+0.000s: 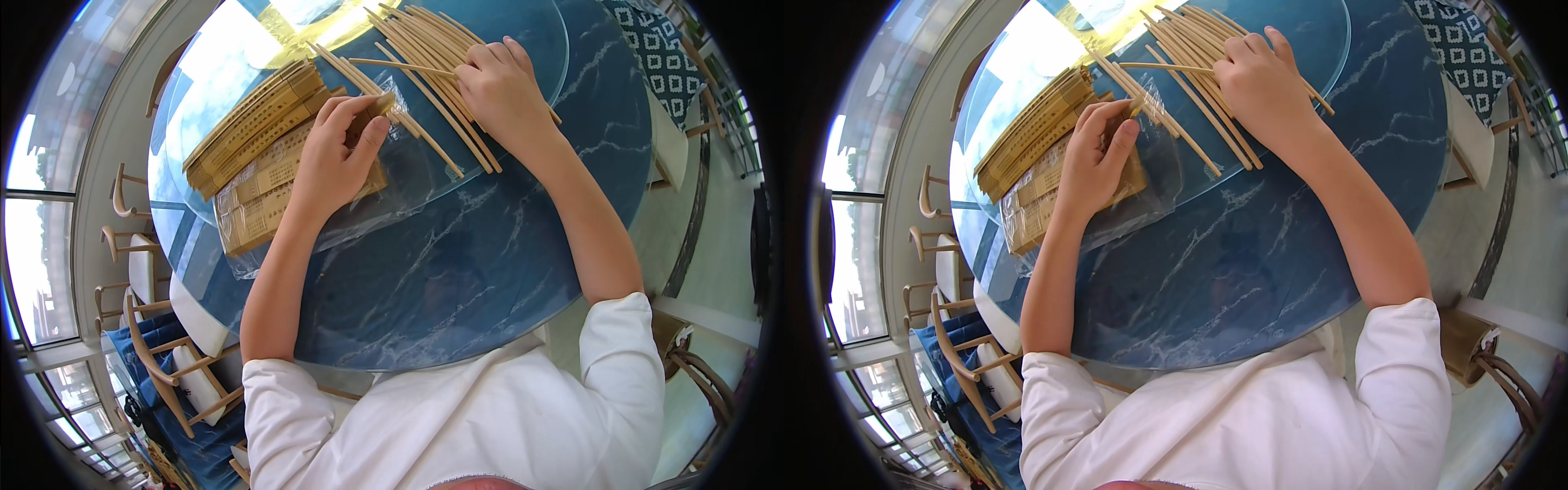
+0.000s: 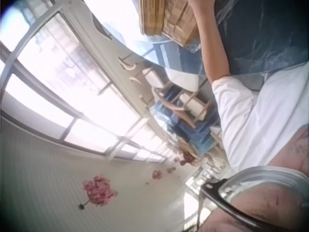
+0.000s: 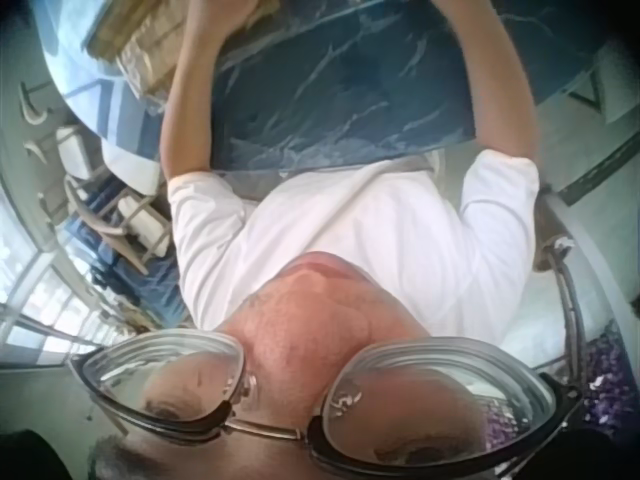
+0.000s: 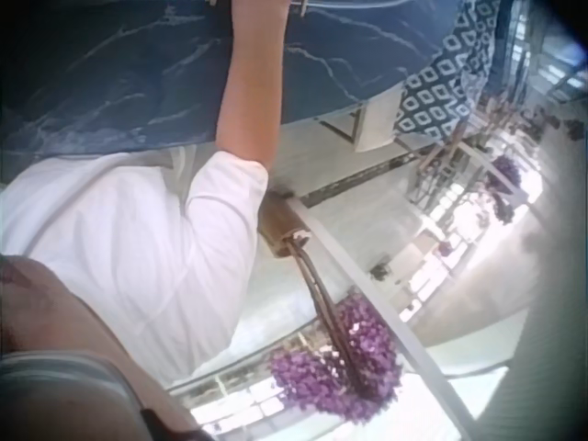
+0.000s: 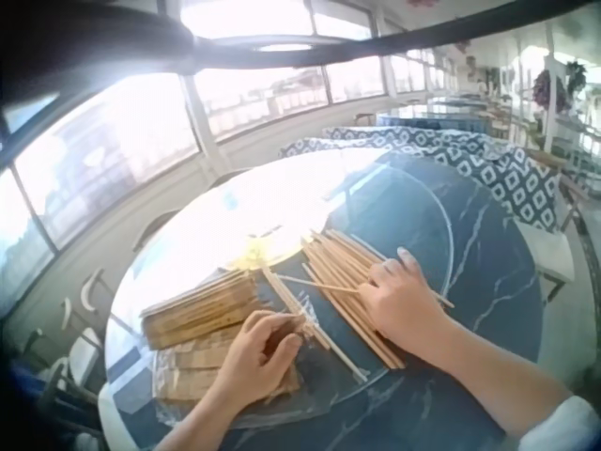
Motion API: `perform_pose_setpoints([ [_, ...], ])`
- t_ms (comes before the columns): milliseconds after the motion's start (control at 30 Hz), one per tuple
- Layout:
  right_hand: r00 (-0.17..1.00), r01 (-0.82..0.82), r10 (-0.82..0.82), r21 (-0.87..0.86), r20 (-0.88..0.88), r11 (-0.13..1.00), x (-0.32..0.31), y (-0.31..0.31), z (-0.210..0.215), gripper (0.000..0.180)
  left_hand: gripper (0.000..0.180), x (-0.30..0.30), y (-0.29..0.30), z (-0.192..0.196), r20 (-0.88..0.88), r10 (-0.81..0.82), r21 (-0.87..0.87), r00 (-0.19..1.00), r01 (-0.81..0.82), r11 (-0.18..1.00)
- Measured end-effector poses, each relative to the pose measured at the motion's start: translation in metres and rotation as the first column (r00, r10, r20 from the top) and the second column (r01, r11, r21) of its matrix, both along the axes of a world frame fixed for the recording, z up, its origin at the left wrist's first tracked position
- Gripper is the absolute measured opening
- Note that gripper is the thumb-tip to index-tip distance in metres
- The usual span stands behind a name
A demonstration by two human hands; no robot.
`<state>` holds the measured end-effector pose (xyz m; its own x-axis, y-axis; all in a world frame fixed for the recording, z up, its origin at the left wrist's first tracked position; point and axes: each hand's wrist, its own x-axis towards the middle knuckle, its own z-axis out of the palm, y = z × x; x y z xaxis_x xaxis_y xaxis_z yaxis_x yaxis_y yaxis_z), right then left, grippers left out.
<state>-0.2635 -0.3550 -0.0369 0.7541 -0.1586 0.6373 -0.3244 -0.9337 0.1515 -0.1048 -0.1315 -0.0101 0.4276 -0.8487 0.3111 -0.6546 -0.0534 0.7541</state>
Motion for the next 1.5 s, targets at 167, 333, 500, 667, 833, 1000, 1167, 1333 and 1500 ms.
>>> perform_pose_setpoints([
  [167, 0.987, 0.037, -0.055, 0.116, 0.154, 0.992, -0.012, -0.002, 0.027, 0.009, 0.037, 0.007, 0.002, -0.007, -0.12, -0.002, -0.075, 0.993, -0.007, 0.997],
  [333, 0.919, -0.214, -0.122, 0.735, 0.375, 0.644, -0.034, 0.006, 0.05, 0.019, 0.038, 0.01, 0.001, -0.01, -0.175, -0.024, -0.043, 0.984, 0.017, 0.999],
  [500, 0.852, -0.444, 0.005, 0.719, 0.523, 0.534, -0.048, 0.027, 0.064, 0.016, 0.038, 0.008, 0.005, -0.007, -0.081, -0.052, -0.039, 0.995, 0.049, 0.998],
  [667, 0.791, -0.608, 0.212, 0.775, 0.574, 0.171, -0.043, 0.04, 0.048, 0.016, 0.036, 0.005, 0.0, -0.007, -0.041, -0.08, -0.059, 0.996, 0.078, 0.995],
  [833, 0.764, -0.639, 0.275, 0.745, 0.584, 0.192, -0.034, 0.042, 0.036, 0.017, 0.03, 0.005, 0.0, -0.007, 0.022, -0.11, -0.085, 0.994, 0.111, 0.99],
  [1000, 0.696, -0.715, 0.309, 0.664, 0.648, 0.219, -0.032, 0.037, 0.034, 0.02, 0.023, 0.005, -0.003, -0.006, 0.097, -0.128, -0.144, 0.987, 0.141, 0.98],
  [1167, 0.695, -0.716, 0.304, 0.667, 0.652, 0.206, -0.032, 0.039, 0.034, 0.021, 0.019, 0.003, -0.002, -0.002, 0.138, -0.126, -0.109, 0.982, 0.142, 0.984],
  [1333, 0.722, -0.687, 0.323, 0.689, 0.612, 0.23, -0.033, 0.037, 0.033, 0.02, 0.017, 0.001, -0.001, 0.001, 0.193, -0.099, -0.07, 0.976, 0.114, 0.991],
  [1500, 0.698, -0.712, 0.363, 0.65, 0.617, 0.266, -0.032, 0.036, 0.033, 0.019, 0.015, -0.002, -0.001, 0.0, 0.131, -0.093, -0.073, 0.987, 0.103, 0.992],
])
